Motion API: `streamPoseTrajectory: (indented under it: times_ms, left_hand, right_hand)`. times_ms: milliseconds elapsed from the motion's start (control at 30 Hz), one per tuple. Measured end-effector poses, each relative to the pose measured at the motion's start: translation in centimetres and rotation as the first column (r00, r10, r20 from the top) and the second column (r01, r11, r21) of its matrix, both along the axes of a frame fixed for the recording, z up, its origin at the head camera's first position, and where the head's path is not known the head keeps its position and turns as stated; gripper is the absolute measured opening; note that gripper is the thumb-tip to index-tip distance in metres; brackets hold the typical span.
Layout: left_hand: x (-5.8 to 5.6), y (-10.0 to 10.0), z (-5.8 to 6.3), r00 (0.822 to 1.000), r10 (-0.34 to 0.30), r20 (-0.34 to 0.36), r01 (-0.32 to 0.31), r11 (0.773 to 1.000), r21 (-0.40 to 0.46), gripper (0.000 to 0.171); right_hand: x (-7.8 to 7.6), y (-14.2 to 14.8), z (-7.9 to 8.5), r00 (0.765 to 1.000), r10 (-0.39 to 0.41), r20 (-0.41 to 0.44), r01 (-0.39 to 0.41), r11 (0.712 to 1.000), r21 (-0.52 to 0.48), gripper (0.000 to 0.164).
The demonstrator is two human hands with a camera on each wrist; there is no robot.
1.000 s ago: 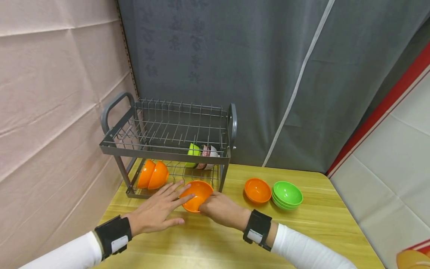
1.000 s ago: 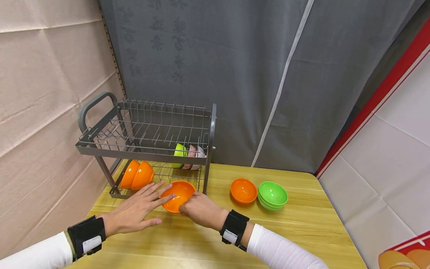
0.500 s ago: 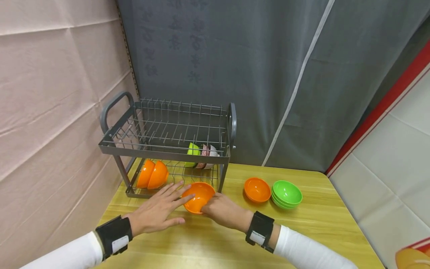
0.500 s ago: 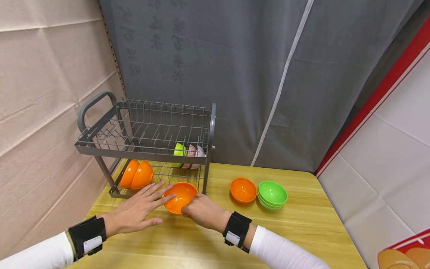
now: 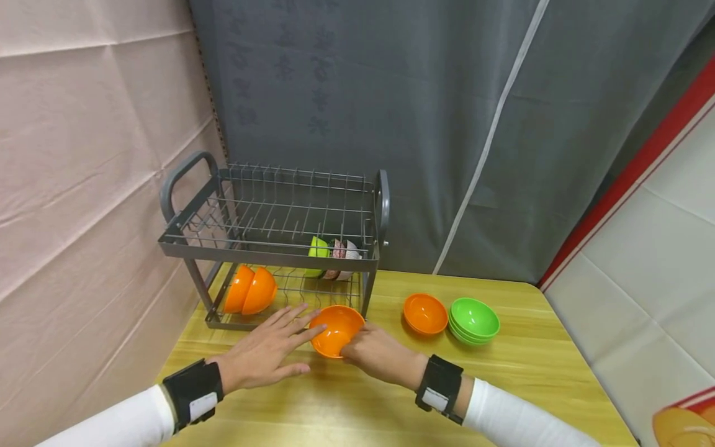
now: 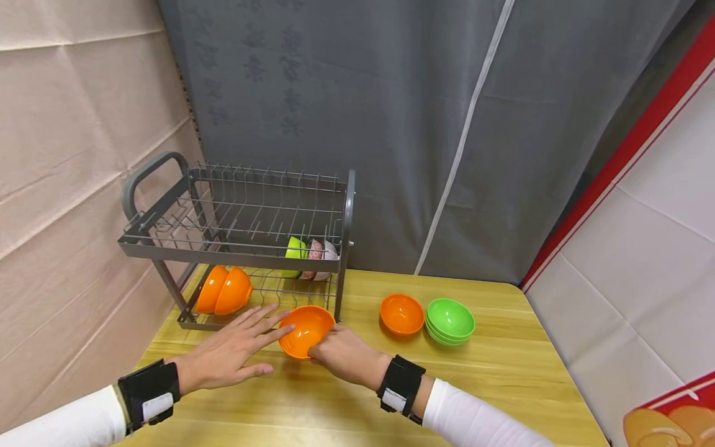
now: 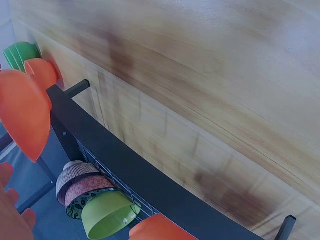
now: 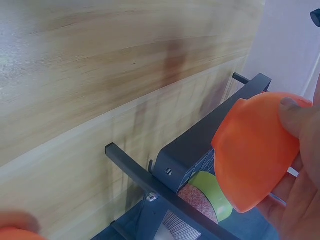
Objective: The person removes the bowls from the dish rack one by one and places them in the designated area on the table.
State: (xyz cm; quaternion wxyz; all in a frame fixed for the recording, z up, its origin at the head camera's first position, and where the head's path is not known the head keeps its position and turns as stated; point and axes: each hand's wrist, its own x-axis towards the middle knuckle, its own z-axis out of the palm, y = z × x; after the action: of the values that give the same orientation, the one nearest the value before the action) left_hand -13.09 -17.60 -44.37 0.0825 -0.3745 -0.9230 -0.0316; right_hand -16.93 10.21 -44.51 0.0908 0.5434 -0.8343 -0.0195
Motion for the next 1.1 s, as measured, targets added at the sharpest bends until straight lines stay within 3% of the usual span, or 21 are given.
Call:
streamPoseTrajectory:
  times_ms: [1100]
  left_hand:
    - [-0.6,2.7,-0.2,0.996,-0.09,-0.001,0.089,0.996,-0.02,0.069]
  right_hand:
    - [0.7,2.9,-0.2,0.999,-0.034,-0.026,0.033,0.999,-0.013,0.012]
